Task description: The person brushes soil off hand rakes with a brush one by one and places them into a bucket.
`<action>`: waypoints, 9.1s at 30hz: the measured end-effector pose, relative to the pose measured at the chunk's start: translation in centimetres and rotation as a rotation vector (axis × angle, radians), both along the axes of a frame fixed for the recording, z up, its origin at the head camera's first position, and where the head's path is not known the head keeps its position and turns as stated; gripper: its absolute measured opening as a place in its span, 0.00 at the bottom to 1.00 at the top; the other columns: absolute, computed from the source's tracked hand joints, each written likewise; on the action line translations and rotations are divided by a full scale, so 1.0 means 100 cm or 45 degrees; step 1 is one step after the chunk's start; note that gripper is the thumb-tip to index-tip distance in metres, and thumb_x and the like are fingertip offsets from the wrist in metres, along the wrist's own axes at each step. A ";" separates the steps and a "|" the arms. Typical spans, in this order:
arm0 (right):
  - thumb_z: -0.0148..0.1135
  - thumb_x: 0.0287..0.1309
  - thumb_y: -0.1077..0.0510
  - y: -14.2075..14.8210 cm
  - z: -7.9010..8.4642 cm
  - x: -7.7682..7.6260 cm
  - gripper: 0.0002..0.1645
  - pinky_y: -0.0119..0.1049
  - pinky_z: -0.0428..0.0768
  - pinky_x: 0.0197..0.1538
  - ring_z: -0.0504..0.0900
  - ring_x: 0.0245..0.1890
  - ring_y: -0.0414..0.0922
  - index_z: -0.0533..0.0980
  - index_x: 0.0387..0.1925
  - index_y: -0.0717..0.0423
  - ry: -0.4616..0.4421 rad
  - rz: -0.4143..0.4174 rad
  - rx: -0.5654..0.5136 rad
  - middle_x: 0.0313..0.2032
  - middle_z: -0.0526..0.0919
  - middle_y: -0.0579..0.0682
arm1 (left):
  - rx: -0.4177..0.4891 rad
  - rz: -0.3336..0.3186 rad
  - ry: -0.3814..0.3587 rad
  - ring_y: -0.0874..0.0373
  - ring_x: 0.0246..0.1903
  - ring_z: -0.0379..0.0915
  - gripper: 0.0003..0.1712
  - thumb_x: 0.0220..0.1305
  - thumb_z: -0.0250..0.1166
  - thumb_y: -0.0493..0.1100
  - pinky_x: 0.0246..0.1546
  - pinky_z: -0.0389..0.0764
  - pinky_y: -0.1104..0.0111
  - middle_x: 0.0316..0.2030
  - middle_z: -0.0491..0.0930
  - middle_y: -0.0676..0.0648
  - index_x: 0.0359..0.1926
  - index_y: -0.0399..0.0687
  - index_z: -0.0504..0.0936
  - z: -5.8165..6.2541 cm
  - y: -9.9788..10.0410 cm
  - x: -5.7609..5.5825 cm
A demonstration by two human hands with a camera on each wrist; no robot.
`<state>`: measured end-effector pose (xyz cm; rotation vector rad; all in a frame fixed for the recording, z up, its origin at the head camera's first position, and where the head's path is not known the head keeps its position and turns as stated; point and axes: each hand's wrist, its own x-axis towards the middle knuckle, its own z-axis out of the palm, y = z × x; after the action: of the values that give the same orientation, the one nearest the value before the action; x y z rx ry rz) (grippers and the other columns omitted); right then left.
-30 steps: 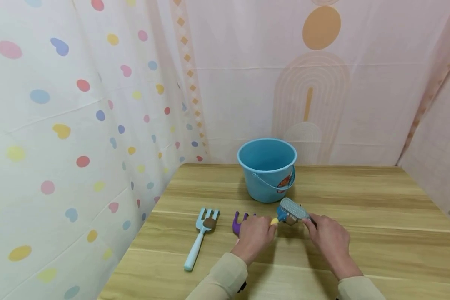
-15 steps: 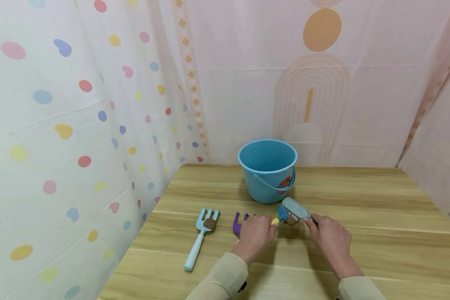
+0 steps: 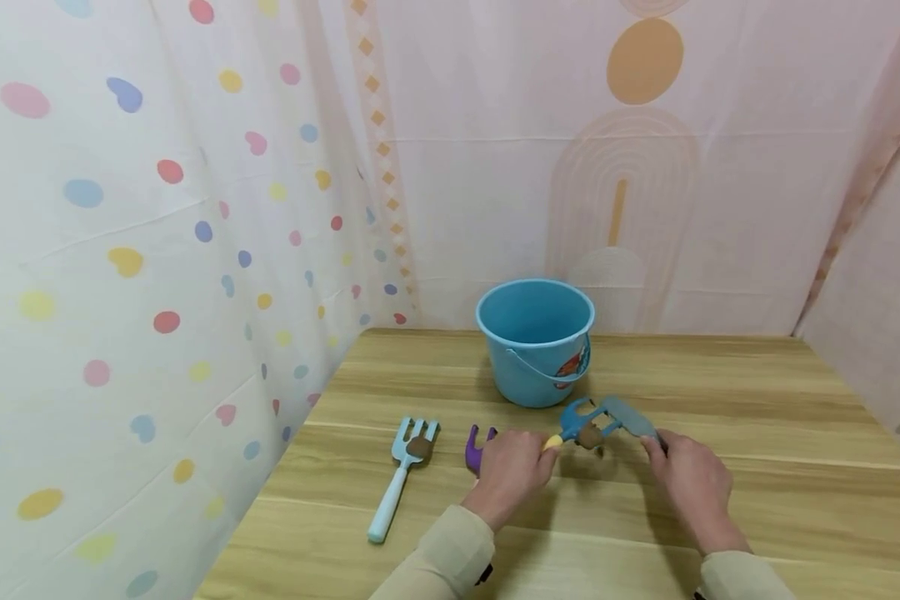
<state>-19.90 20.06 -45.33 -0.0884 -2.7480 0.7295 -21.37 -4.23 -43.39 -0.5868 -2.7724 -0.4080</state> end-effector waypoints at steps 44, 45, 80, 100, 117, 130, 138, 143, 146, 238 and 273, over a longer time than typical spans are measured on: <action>0.57 0.68 0.39 -0.021 0.005 0.001 0.28 0.40 0.65 0.17 0.75 0.21 0.48 0.82 0.53 0.58 0.056 0.070 -0.009 0.30 0.83 0.57 | -0.083 0.072 -0.048 0.57 0.17 0.69 0.20 0.68 0.62 0.50 0.15 0.66 0.65 0.15 0.68 0.54 0.19 0.53 0.71 -0.004 0.000 -0.003; 0.58 0.67 0.39 -0.023 0.005 0.002 0.28 0.40 0.66 0.17 0.77 0.22 0.49 0.82 0.52 0.57 0.073 0.085 -0.002 0.32 0.84 0.57 | -0.081 0.075 -0.049 0.57 0.17 0.69 0.20 0.68 0.62 0.50 0.16 0.66 0.65 0.15 0.68 0.54 0.18 0.53 0.71 -0.004 0.000 -0.003; 0.63 0.65 0.44 -0.036 0.003 0.000 0.18 0.41 0.64 0.17 0.70 0.17 0.46 0.82 0.30 0.55 0.109 0.065 0.096 0.21 0.78 0.50 | -0.088 0.089 0.046 0.56 0.16 0.70 0.20 0.66 0.64 0.49 0.15 0.67 0.64 0.14 0.68 0.53 0.18 0.51 0.73 -0.004 0.001 -0.003; 0.63 0.65 0.45 -0.037 0.001 0.003 0.20 0.43 0.66 0.16 0.72 0.17 0.49 0.84 0.41 0.59 0.074 -0.010 0.058 0.25 0.82 0.57 | -0.039 0.134 0.024 0.53 0.16 0.71 0.20 0.66 0.64 0.50 0.14 0.67 0.64 0.14 0.69 0.52 0.18 0.50 0.74 -0.009 0.006 0.002; 0.62 0.65 0.44 -0.032 0.001 0.001 0.20 0.43 0.66 0.16 0.72 0.17 0.49 0.83 0.36 0.58 0.066 -0.032 0.032 0.22 0.78 0.53 | -0.051 0.113 0.056 0.55 0.14 0.68 0.20 0.67 0.64 0.51 0.14 0.66 0.64 0.13 0.67 0.53 0.20 0.50 0.73 -0.010 0.006 0.005; 0.58 0.69 0.43 -0.020 0.008 0.000 0.21 0.42 0.63 0.17 0.71 0.17 0.49 0.81 0.34 0.58 0.063 -0.081 -0.018 0.20 0.76 0.53 | -0.057 0.120 0.044 0.55 0.14 0.68 0.20 0.67 0.64 0.52 0.13 0.65 0.65 0.13 0.67 0.54 0.19 0.51 0.73 -0.009 0.005 0.005; 0.57 0.69 0.45 -0.025 0.014 0.004 0.22 0.41 0.65 0.18 0.71 0.20 0.46 0.83 0.48 0.57 0.012 0.128 0.026 0.22 0.78 0.51 | -0.058 0.104 0.072 0.55 0.16 0.70 0.20 0.66 0.63 0.51 0.15 0.67 0.64 0.13 0.67 0.54 0.19 0.51 0.74 -0.007 0.004 0.002; 0.60 0.67 0.49 -0.026 0.011 0.004 0.16 0.39 0.64 0.17 0.69 0.18 0.46 0.84 0.42 0.56 0.039 0.111 0.069 0.20 0.76 0.49 | -0.082 0.102 0.074 0.55 0.16 0.70 0.19 0.66 0.64 0.51 0.15 0.67 0.64 0.14 0.68 0.54 0.20 0.51 0.75 -0.006 0.003 0.003; 0.60 0.68 0.50 -0.025 0.010 0.003 0.16 0.38 0.63 0.17 0.67 0.16 0.44 0.84 0.40 0.58 0.039 0.096 0.075 0.17 0.72 0.47 | -0.091 0.101 0.068 0.55 0.16 0.70 0.19 0.67 0.64 0.52 0.14 0.67 0.64 0.14 0.69 0.54 0.20 0.51 0.76 -0.006 0.003 0.003; 0.55 0.70 0.47 -0.020 0.008 0.006 0.19 0.41 0.64 0.17 0.71 0.18 0.49 0.81 0.36 0.57 0.068 -0.019 -0.002 0.22 0.77 0.53 | -0.032 0.152 -0.035 0.55 0.18 0.72 0.22 0.68 0.62 0.53 0.17 0.67 0.64 0.15 0.70 0.53 0.18 0.53 0.72 -0.006 0.002 0.002; 0.63 0.65 0.46 -0.044 0.019 0.008 0.15 0.40 0.63 0.16 0.68 0.17 0.46 0.83 0.36 0.54 0.143 0.090 0.060 0.20 0.73 0.49 | 0.016 0.147 -0.100 0.57 0.15 0.68 0.24 0.69 0.61 0.52 0.15 0.65 0.63 0.14 0.68 0.54 0.16 0.53 0.70 0.003 -0.001 -0.002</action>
<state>-19.15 15.64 -43.43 0.0588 -2.6705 0.6661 -21.61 -4.35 -43.07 -0.4134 -2.8586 -0.4315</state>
